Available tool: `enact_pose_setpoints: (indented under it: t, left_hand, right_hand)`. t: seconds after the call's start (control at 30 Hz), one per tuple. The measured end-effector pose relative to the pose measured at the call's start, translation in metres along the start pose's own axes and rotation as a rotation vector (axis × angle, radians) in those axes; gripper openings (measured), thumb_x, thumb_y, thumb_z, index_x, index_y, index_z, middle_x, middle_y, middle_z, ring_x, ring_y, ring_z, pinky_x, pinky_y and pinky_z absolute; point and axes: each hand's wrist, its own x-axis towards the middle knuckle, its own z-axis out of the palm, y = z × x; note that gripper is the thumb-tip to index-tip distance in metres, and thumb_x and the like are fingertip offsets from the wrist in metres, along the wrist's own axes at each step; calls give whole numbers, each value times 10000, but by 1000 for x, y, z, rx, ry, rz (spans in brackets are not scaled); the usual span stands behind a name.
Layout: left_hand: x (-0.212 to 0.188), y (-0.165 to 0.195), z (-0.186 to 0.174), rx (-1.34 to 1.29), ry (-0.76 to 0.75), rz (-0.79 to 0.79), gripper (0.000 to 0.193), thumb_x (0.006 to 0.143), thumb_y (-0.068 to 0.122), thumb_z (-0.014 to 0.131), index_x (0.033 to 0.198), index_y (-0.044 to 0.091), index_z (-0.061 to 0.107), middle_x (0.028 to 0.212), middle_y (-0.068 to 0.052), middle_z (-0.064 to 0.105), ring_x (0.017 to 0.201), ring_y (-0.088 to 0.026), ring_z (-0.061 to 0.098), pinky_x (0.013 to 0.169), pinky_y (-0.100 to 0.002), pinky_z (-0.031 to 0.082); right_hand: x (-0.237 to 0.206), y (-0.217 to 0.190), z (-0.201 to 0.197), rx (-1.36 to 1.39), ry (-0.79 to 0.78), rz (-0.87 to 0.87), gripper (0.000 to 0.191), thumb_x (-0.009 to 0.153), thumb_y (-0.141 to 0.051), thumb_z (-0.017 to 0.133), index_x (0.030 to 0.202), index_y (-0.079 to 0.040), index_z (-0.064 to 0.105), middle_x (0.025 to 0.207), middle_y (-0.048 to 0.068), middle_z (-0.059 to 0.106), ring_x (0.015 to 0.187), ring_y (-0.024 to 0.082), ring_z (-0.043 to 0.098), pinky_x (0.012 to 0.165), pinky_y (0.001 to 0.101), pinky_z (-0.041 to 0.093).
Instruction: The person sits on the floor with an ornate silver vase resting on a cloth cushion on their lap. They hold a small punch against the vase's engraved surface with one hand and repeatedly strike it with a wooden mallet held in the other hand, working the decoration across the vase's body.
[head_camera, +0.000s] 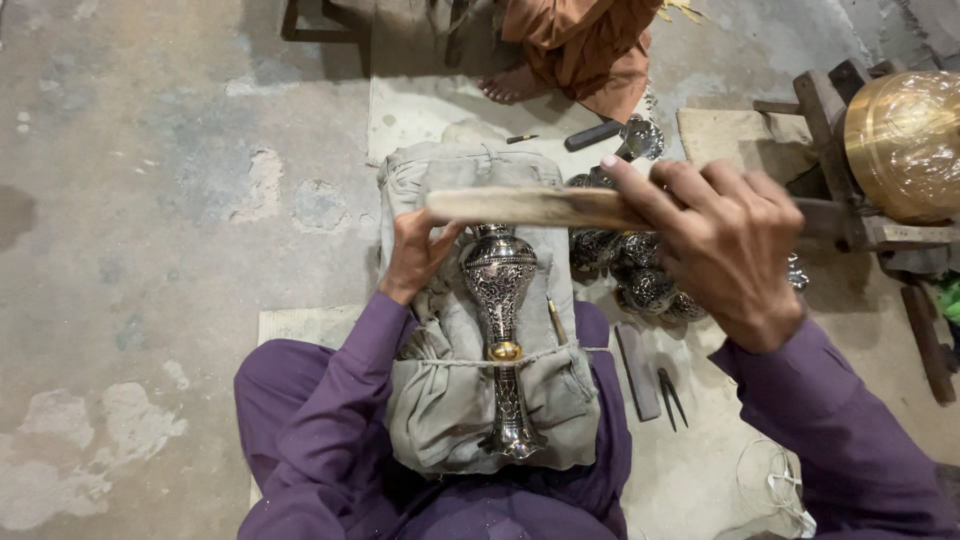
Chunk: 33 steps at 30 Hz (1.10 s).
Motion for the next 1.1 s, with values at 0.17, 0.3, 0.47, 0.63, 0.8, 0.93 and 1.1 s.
enact_pose_setpoints:
  t: [0.17,0.3,0.47,0.63,0.8,0.93,1.1]
  left_hand:
    - [2,0,4,-7,13,31,230,1033,126,694,1257,92,656,1086,-95,788,937,-206,800,771,-342,697]
    - [-12,14,-6,136,233,-4,293,988,118,752,1257,88,638,1140,-141,767,991,-231,784,825,-354,693]
    - [-80,62,-40,-3,329,-418,292,990,118,678,1256,43,581,1013,-134,741,934,-186,756,816,-339,672]
    - [-164,126,-45,122,-1,-778,179,930,58,549,1059,57,673,833,-55,757,534,-131,602,485,-301,504]
    - [-223,175,-20,258,-407,-416,284,746,191,789,1021,124,768,858,-111,776,730,-282,752,672,-428,602]
    - [-259,181,-2,255,-396,-316,315,810,140,737,1121,95,734,1013,-143,747,911,-360,712,776,-476,566]
    - [-269,173,29,555,-473,-441,298,764,208,784,1033,97,723,941,-161,719,876,-402,679,753,-546,531]
  right_hand:
    - [0,-15,-19,-129,-187,57,416,1012,-168,612,1383,-339,691,918,-65,678,738,150,644,603,341,514]
    - [-25,-13,-16,81,-100,187,362,896,-79,629,1234,-188,703,904,-10,710,661,155,646,540,339,505]
    - [-95,-40,0,1090,-73,505,249,847,-18,654,1072,-121,684,936,32,727,770,114,730,707,282,622]
    - [-156,-104,-13,1158,-404,627,329,764,-141,834,1085,-124,763,879,30,803,717,160,773,656,348,615]
    - [-175,-153,-38,1077,-362,396,479,647,-131,836,1107,-103,705,1044,81,744,905,285,728,732,386,598]
    - [-179,-177,-50,912,-390,293,519,633,-111,803,1137,-123,680,1035,46,700,943,280,675,693,415,565]
    - [-187,-192,-43,772,-351,251,503,646,-78,768,1139,-128,679,934,48,666,887,269,667,678,424,555]
